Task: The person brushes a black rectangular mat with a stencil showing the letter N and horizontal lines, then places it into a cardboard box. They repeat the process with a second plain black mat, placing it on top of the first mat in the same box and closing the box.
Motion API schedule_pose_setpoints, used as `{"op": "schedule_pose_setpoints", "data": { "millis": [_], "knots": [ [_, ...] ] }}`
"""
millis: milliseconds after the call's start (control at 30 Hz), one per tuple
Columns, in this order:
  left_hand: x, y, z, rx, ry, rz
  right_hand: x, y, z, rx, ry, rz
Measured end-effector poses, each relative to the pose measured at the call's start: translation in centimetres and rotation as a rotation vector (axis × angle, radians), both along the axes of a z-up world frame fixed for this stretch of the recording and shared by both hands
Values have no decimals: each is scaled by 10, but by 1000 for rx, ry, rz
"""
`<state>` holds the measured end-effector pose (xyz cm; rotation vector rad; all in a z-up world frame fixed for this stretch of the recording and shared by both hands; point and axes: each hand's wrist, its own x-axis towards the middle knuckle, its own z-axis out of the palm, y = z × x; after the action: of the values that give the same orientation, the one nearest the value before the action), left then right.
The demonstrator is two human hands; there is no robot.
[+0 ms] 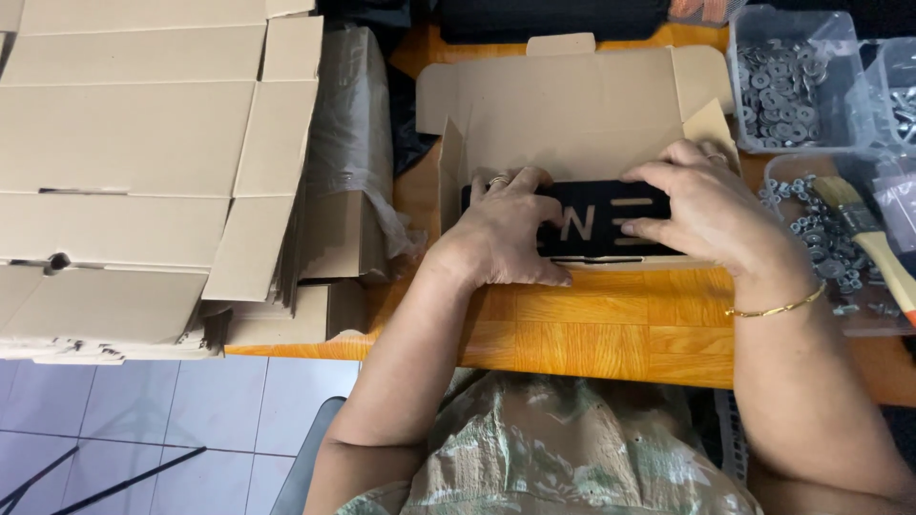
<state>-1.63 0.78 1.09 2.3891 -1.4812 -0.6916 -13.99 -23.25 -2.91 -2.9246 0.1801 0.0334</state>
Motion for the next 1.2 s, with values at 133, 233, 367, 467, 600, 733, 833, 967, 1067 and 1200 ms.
{"op": "schedule_pose_setpoints", "data": {
  "millis": [133, 233, 367, 467, 600, 733, 833, 967, 1067, 1200],
  "knots": [
    [-3, 2, 9, -7, 19, 12, 1, 5, 9, 43, 110, -60],
    [-4, 8, 15, -10, 88, 27, -1, 13, 19, 65, 145, -72],
    [-1, 11, 13, -125, 178, 185, -4, 19, 27, 115, 168, -98],
    [7, 7, -14, -206, -19, 153, -4, 18, 25, 96, 160, -93],
    [3, 6, -13, -156, -17, 169, -4, 14, 18, 142, 131, -86],
    [5, 3, -21, -122, -79, 151, -6, 14, 12, 94, 82, -79],
    [5, 2, -20, -103, -71, 158, -7, 19, 21, 101, 91, -80],
    [5, 4, -23, -164, -77, 159, -7, 15, 19, 117, 99, -48],
    [-1, 7, -8, -223, -13, 181, -6, 18, 30, 113, 193, -88],
    [0, 3, -15, -231, -75, 193, -7, 21, 33, 122, 182, -112]
  ]
}}
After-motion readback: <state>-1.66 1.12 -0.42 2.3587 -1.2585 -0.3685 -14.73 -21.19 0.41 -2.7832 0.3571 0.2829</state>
